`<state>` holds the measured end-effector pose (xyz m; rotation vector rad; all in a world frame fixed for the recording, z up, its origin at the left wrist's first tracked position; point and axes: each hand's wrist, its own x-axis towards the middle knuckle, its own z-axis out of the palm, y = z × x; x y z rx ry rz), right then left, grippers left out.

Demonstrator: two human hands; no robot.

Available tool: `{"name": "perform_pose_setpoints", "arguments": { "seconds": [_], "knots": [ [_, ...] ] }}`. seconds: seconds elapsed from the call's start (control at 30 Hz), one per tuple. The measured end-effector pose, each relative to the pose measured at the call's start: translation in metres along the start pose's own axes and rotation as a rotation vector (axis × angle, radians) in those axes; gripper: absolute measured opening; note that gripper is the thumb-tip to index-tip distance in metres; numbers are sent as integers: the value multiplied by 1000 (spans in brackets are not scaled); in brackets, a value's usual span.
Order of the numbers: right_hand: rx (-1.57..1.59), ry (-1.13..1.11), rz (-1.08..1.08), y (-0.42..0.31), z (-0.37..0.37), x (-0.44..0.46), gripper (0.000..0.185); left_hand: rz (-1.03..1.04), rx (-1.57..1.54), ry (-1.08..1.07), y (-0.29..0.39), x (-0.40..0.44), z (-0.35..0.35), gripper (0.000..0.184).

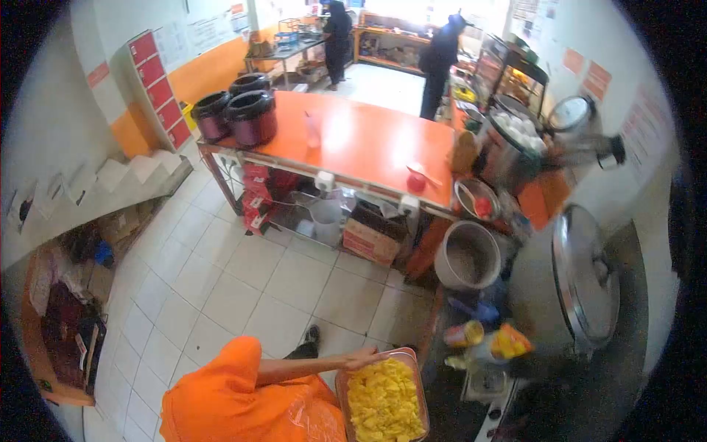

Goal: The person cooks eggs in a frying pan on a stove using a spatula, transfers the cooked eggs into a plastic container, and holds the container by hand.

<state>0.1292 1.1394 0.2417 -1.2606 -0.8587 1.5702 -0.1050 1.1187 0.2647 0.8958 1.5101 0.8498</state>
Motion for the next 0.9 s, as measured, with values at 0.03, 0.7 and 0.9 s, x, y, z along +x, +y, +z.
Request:
{"name": "perform_pose_setpoints", "arguments": {
  "seconds": [0.03,0.7,0.9],
  "knots": [
    [4,-35,-4,3,24,8,64,-98,-45,-15,13,-4,-26,88],
    [-22,-369,188,-45,442,196,63,241,-92,764,28,117,-466,68],
    [34,-413,-15,-52,599,336,61,222,-256,582,98,252,-648,64]
  ]
}}
